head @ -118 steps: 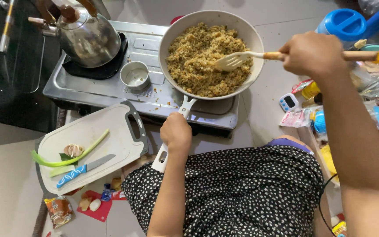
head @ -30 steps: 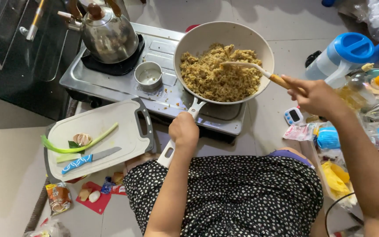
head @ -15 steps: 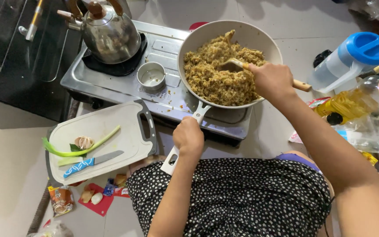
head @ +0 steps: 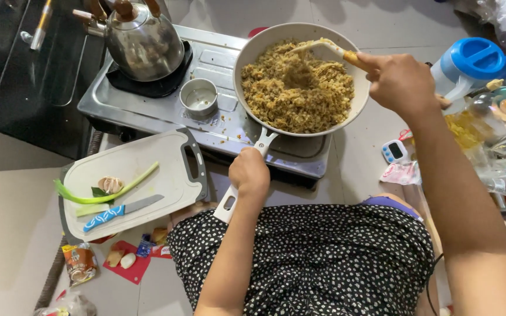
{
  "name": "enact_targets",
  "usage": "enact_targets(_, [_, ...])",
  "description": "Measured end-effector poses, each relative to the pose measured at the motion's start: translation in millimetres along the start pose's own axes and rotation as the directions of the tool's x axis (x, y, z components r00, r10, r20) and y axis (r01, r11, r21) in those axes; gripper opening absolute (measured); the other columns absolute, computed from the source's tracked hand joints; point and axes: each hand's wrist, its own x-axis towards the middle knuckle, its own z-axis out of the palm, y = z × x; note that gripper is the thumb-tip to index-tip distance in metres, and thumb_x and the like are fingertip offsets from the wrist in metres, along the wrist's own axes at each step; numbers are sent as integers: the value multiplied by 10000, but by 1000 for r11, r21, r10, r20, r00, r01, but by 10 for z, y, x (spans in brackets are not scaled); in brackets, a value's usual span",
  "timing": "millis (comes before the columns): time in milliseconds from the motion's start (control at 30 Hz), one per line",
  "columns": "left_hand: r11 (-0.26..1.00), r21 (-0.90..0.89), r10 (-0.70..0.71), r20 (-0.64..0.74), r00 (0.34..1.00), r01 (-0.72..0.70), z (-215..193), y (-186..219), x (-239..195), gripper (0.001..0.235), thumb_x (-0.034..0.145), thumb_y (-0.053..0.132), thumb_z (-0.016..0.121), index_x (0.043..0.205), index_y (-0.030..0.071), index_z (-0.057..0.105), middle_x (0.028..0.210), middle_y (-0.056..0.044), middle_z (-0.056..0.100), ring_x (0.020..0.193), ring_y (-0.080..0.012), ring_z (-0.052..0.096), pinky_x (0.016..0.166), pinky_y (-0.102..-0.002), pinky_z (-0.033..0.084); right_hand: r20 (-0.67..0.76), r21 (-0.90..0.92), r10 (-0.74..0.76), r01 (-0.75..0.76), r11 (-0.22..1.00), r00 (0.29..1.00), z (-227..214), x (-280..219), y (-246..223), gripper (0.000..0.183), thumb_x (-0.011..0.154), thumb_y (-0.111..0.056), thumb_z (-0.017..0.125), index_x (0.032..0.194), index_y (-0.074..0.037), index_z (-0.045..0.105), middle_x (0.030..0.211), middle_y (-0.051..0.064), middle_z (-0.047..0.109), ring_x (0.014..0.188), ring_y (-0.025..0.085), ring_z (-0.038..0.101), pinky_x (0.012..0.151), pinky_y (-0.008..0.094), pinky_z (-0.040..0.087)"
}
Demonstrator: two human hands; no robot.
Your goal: The person stirs a large quantity of fried rice in a pan on a portable stove using a spatula. The person holds the pan handle with the left hand and continuously mixes the rice with the right hand throughout the clip.
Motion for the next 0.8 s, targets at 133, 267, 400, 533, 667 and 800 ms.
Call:
enact_targets(133, [999, 36, 35, -22, 999, -34, -1, -24, -5, 122, 786, 57, 465, 884, 26, 530, 768, -86, 632, 694, -247, 633, 546, -344, 510, -25, 7, -15, 15, 1000, 1000, 185, 247, -215, 536, 761, -90, 475, 1276, -234, 444, 801, 186, 592, 643, 359, 569, 533, 463, 449])
enact_targets(267, [999, 17, 46, 4, 999, -46, -29, -30, -17, 138, 776, 51, 466, 895, 27, 531, 803, -84, 629, 724, -258, 629, 569, -353, 508, 151, -12, 40, -39, 999, 988, 361, 283, -200, 633, 704, -5, 480, 1268, -286, 422, 779, 138, 590, 593, 269, 558, 479, 369, 444])
enact_targets(400, [999, 16, 41, -1, 999, -41, -74, -9, -45, 127, 784, 70, 478, 887, 21, 535, 765, -97, 633, 698, -250, 633, 558, -344, 509, 305, -125, 9, 30, 992, 952, 213, 48, -39, 691, 681, -1, 454, 1274, -348, 386, 868, -19, 642, 732, 224, 583, 488, 337, 450])
enact_targets(533, [999, 6, 37, 12, 999, -37, -96, 9, -65, 116, 791, 65, 469, 880, 24, 532, 776, -100, 632, 707, -258, 631, 567, -347, 508, 326, -285, 18, 80, 955, 945, 7, -227, 159, 673, 731, -70, 443, 1285, -434, 326, 839, -9, 648, 692, 217, 587, 390, 308, 382])
enact_targets(667, [1000, 7, 14, 21, 1000, -14, -67, 4, -47, 125, 797, 59, 458, 892, 27, 532, 799, -99, 630, 723, -263, 629, 569, -353, 511, 71, -317, -96, 113, 942, 993, 46, -328, 489, 452, 826, -247, 466, 1235, -437, 433, 788, -9, 575, 635, 198, 572, 404, 306, 435])
enact_targets(800, [1000, 2, 10, 4, 1000, -10, -64, 9, -29, 137, 794, 47, 453, 893, 24, 546, 800, -97, 630, 724, -263, 630, 562, -356, 512, -169, -219, -397, 358, 907, 902, 2, -297, 503, 335, 843, -246, 537, 1167, -331, 560, 833, -55, 587, 505, 161, 503, 361, 278, 392])
